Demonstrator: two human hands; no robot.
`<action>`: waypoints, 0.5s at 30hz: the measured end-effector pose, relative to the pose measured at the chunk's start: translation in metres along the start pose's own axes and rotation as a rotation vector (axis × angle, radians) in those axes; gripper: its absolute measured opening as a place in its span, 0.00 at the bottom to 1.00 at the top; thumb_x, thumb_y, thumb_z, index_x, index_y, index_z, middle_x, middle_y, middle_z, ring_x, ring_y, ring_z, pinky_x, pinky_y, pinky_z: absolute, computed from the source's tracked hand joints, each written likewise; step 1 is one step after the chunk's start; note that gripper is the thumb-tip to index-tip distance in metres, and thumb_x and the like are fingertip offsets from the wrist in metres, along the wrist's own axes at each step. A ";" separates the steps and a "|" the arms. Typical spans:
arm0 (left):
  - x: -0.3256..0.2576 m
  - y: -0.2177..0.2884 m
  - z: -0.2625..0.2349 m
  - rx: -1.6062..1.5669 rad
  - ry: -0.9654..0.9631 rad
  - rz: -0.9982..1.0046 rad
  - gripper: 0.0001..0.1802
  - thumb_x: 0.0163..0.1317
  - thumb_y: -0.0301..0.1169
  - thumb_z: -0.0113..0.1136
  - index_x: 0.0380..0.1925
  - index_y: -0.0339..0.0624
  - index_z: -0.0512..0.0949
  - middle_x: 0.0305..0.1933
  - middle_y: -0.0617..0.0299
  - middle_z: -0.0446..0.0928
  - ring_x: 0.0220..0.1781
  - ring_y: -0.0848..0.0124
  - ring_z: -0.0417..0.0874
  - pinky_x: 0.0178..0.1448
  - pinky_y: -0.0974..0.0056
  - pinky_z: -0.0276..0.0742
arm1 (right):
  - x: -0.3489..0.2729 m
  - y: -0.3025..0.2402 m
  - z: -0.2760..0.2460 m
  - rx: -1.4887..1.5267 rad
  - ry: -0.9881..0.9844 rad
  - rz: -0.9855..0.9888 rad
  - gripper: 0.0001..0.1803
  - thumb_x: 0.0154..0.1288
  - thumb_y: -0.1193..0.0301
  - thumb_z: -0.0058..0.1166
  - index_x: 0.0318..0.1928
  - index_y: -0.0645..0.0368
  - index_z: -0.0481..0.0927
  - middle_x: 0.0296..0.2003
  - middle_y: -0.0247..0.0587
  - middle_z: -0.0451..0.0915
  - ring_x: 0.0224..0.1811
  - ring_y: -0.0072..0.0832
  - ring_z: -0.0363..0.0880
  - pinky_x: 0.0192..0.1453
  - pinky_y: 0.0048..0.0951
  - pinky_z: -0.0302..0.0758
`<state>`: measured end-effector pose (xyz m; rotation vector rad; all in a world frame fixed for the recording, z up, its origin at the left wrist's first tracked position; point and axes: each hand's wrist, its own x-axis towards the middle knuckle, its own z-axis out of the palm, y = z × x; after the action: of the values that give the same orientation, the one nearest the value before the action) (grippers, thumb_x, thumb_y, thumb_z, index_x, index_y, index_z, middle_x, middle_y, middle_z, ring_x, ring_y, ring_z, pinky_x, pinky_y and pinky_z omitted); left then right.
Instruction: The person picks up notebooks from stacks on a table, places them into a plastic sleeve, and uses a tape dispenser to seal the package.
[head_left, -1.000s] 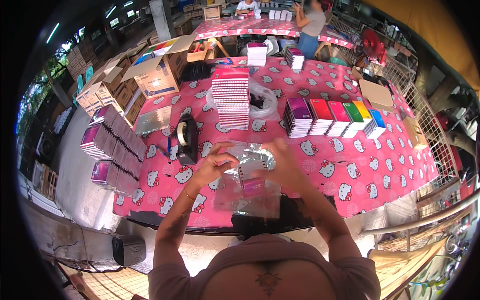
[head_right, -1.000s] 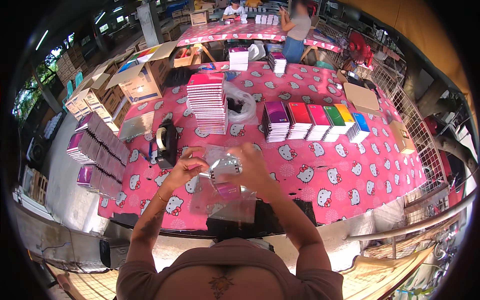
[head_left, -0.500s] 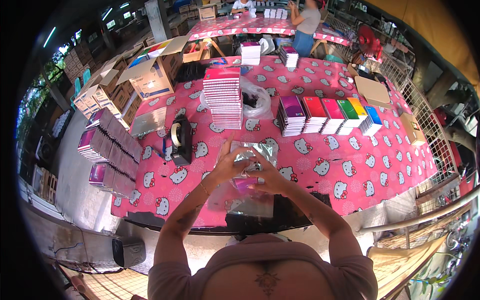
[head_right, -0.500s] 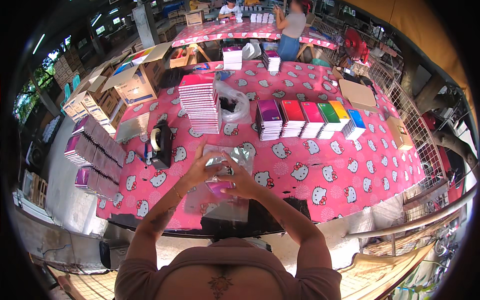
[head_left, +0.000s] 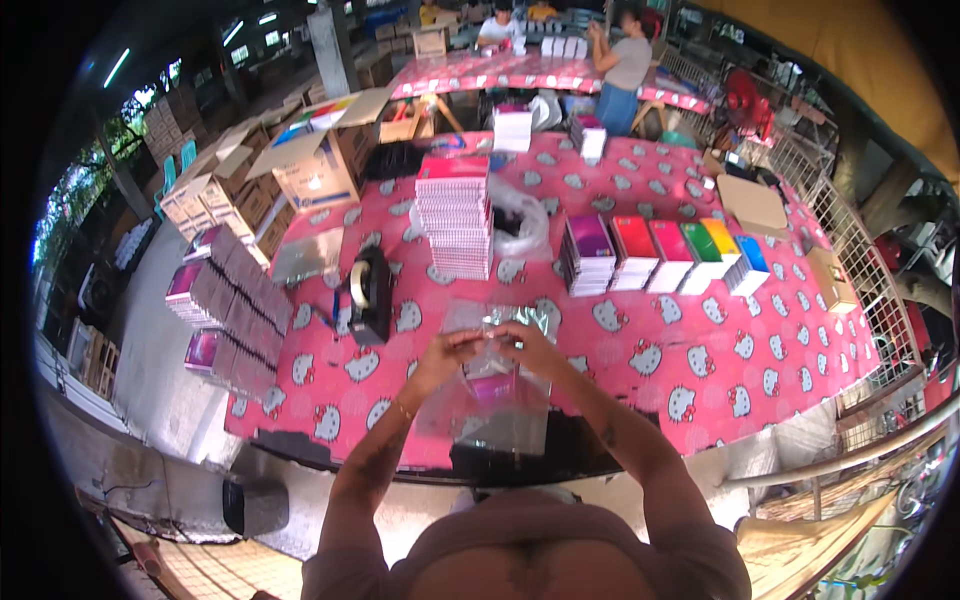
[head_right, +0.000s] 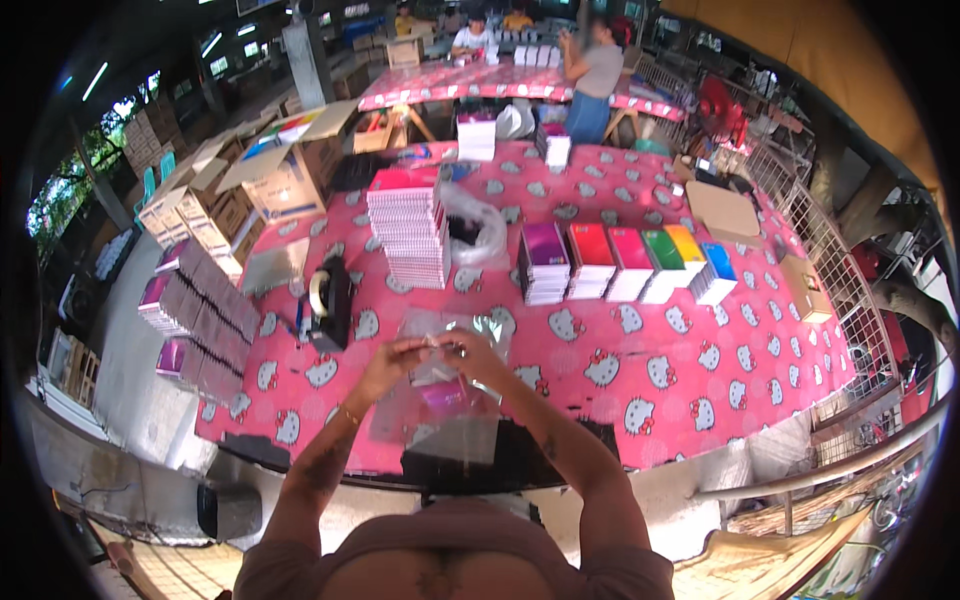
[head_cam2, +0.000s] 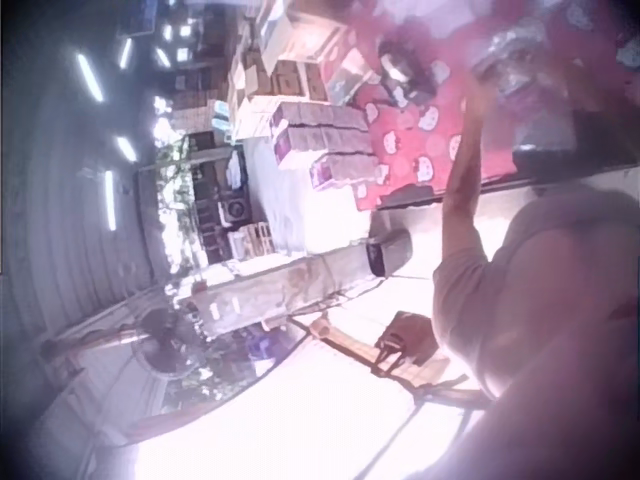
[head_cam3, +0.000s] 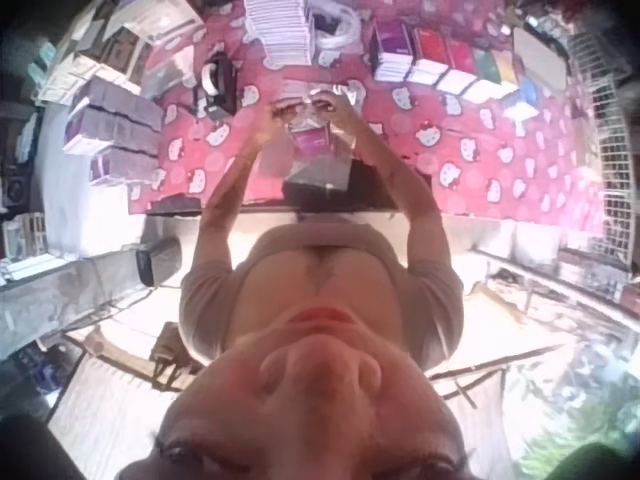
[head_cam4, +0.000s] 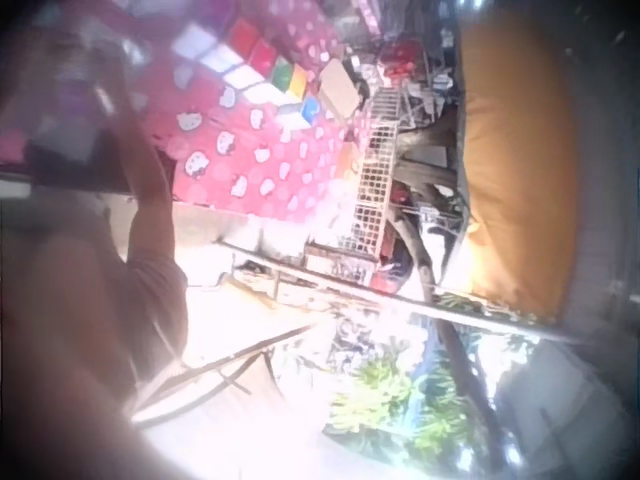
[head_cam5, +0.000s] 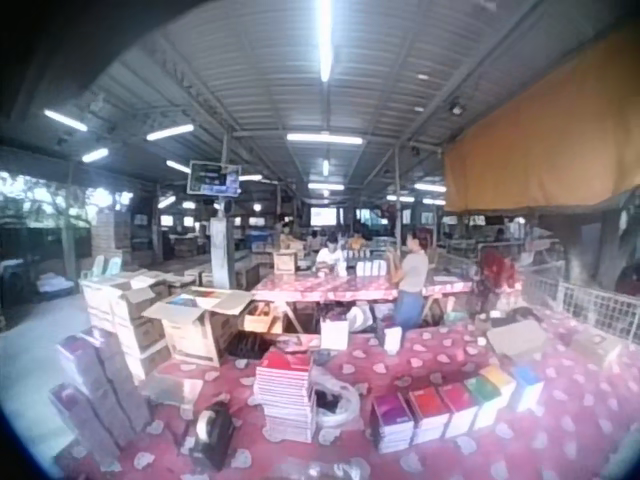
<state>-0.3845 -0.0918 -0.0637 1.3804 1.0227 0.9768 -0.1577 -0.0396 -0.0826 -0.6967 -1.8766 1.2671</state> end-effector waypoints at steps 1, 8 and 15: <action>-0.010 0.000 -0.006 0.045 0.053 -0.045 0.21 0.68 0.25 0.63 0.61 0.36 0.76 0.55 0.63 0.81 0.57 0.76 0.78 0.60 0.67 0.76 | 0.001 -0.016 -0.001 -0.033 -0.125 0.047 0.28 0.62 0.66 0.68 0.62 0.58 0.78 0.60 0.43 0.78 0.61 0.33 0.77 0.63 0.33 0.73; -0.029 0.041 0.003 0.375 0.044 0.322 0.25 0.60 0.29 0.71 0.57 0.36 0.77 0.56 0.52 0.83 0.59 0.61 0.84 0.63 0.57 0.78 | -0.014 -0.057 -0.018 -0.133 -0.241 0.075 0.53 0.50 0.51 0.76 0.73 0.57 0.65 0.70 0.52 0.69 0.74 0.42 0.65 0.77 0.42 0.60; -0.052 0.057 0.027 0.946 0.159 0.629 0.22 0.59 0.26 0.67 0.55 0.40 0.79 0.48 0.51 0.84 0.46 0.51 0.85 0.55 0.54 0.82 | -0.036 -0.047 -0.004 -0.621 -0.166 -0.300 0.28 0.57 0.68 0.67 0.59 0.56 0.78 0.63 0.42 0.76 0.66 0.44 0.72 0.69 0.45 0.69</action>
<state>-0.3712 -0.1506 -0.0090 2.5450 1.2685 1.1013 -0.1357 -0.0826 -0.0477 -0.5934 -2.4334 0.5577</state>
